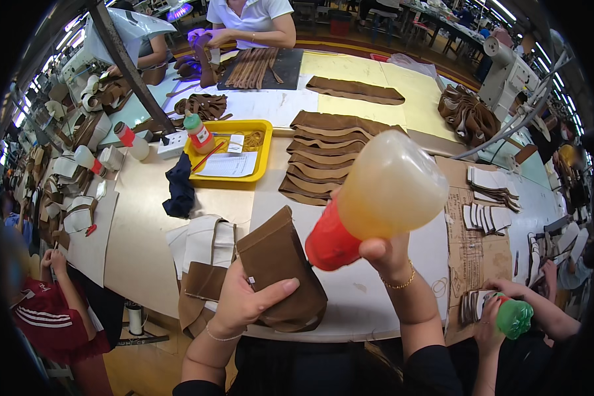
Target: The person applies glue from a squeeze bottle to the edges of brown fabric pieces and presses them together. The person repeats this process on multiple fabric pieces, stacking the finished items on the table.
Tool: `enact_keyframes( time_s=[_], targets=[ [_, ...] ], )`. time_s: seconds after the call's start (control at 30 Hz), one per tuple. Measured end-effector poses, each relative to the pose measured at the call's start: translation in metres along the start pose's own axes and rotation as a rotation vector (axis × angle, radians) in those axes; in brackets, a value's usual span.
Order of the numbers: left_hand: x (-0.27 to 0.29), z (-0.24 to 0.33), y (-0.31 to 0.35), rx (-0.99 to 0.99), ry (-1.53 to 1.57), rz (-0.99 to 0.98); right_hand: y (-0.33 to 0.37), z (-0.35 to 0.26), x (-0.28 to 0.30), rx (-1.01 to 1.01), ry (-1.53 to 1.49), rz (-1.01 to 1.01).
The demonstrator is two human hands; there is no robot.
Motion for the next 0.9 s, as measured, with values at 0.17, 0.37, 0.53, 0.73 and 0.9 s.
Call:
enact_keyframes(
  time_s=[0.17, 0.37, 0.53, 0.73, 0.9],
  targets=[
    [-0.005, -0.002, 0.004, -0.008, 0.072, 0.073, 0.027, 0.000, 0.008, -0.254, -0.158, -0.047],
    [0.000, -0.005, 0.001, 0.066, 0.262, 0.056, 0.023, -0.005, 0.017, -0.173, -0.359, 0.113],
    [0.002, -0.006, 0.000, 0.006, -0.197, -0.002, -0.002, -0.006, 0.020, -0.025, -0.492, 0.254],
    [0.000, -0.004, -0.006, 0.071, -0.028, -0.177, -0.012, 0.000, 0.015, 0.002, -0.258, 0.166],
    [0.000, 0.006, 0.002, 0.132, 0.003, -0.195, -0.022, -0.014, 0.000, 0.103, -0.202, 0.090]
  ],
)
Point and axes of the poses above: each hand's wrist, its own y-axis away from the middle knuckle, its own x-axis out of the back of the hand, z = x × y, the point moved 3 cm from there along -y, towards the middle knuckle
